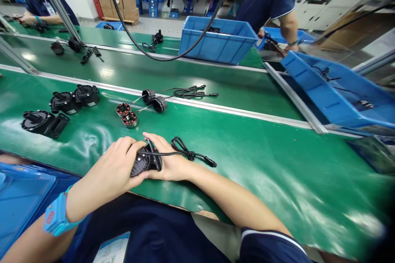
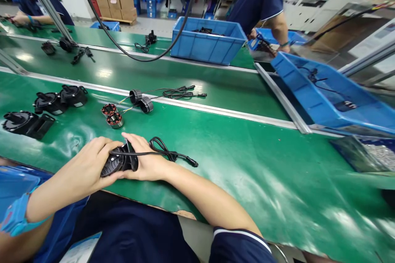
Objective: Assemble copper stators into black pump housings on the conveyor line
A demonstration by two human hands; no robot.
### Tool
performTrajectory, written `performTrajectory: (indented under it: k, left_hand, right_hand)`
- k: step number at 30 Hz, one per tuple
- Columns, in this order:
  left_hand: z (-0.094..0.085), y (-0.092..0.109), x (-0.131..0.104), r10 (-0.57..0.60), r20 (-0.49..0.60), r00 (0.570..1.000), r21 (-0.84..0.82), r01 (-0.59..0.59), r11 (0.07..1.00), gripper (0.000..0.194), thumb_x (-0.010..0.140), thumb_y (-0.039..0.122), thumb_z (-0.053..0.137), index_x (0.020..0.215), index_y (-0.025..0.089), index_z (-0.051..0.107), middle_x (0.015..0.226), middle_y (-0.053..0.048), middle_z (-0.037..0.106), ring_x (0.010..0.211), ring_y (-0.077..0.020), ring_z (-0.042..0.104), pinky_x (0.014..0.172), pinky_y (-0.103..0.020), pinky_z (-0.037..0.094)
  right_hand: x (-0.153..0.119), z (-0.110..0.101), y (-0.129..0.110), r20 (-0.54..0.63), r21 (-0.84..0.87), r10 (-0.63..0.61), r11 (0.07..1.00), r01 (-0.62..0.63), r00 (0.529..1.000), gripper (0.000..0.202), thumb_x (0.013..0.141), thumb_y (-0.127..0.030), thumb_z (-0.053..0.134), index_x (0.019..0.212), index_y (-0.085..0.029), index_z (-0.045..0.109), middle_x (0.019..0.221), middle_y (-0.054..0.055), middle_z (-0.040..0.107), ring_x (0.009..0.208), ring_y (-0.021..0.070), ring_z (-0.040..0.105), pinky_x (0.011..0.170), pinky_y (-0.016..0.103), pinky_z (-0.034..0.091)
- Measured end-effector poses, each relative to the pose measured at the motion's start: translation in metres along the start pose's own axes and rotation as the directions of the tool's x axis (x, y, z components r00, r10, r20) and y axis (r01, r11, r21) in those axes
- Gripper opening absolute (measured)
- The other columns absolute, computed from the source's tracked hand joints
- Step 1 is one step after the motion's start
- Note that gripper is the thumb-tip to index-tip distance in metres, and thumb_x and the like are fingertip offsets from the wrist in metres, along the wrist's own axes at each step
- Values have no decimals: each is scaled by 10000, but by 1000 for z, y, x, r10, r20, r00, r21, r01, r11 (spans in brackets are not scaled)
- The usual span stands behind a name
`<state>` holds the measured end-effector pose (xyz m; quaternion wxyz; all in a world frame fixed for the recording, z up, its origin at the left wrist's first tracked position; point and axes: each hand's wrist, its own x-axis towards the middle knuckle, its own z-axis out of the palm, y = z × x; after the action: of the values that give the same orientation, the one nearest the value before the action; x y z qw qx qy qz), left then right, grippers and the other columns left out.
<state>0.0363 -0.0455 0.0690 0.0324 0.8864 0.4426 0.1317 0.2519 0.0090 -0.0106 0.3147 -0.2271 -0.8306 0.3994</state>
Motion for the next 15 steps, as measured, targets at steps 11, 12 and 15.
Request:
performTrajectory:
  k: [11,12,15]
  left_hand:
    - [-13,-17,24,215,135,967,-184,-189,965,417,902,391,706,1251,217,558,1182,-93,579,1077,-261,559,946,-403,507]
    - [-10,-18,26,205,117,972,-188,-181,965,411,907,377,694,1258,215,555,1172,-93,583,1064,-258,560,944,-406,507]
    - [2,-19,30,199,20,980,-236,-189,953,429,914,356,668,1288,198,529,1170,-103,585,1071,-254,555,955,-411,510]
  right_hand:
    - [-6,4,5,-25,-77,-53,996,51,998,1123,874,-651,719,1655,-209,43,1614,249,291,1516,385,299,1220,619,316]
    - [-8,5,5,-37,-71,-22,997,20,999,1127,871,-659,714,1654,-194,50,1616,257,287,1520,391,290,1222,631,302]
    - [-8,5,6,-40,-20,61,998,-62,997,1132,859,-669,713,1650,-165,78,1637,266,248,1543,393,240,1243,646,241]
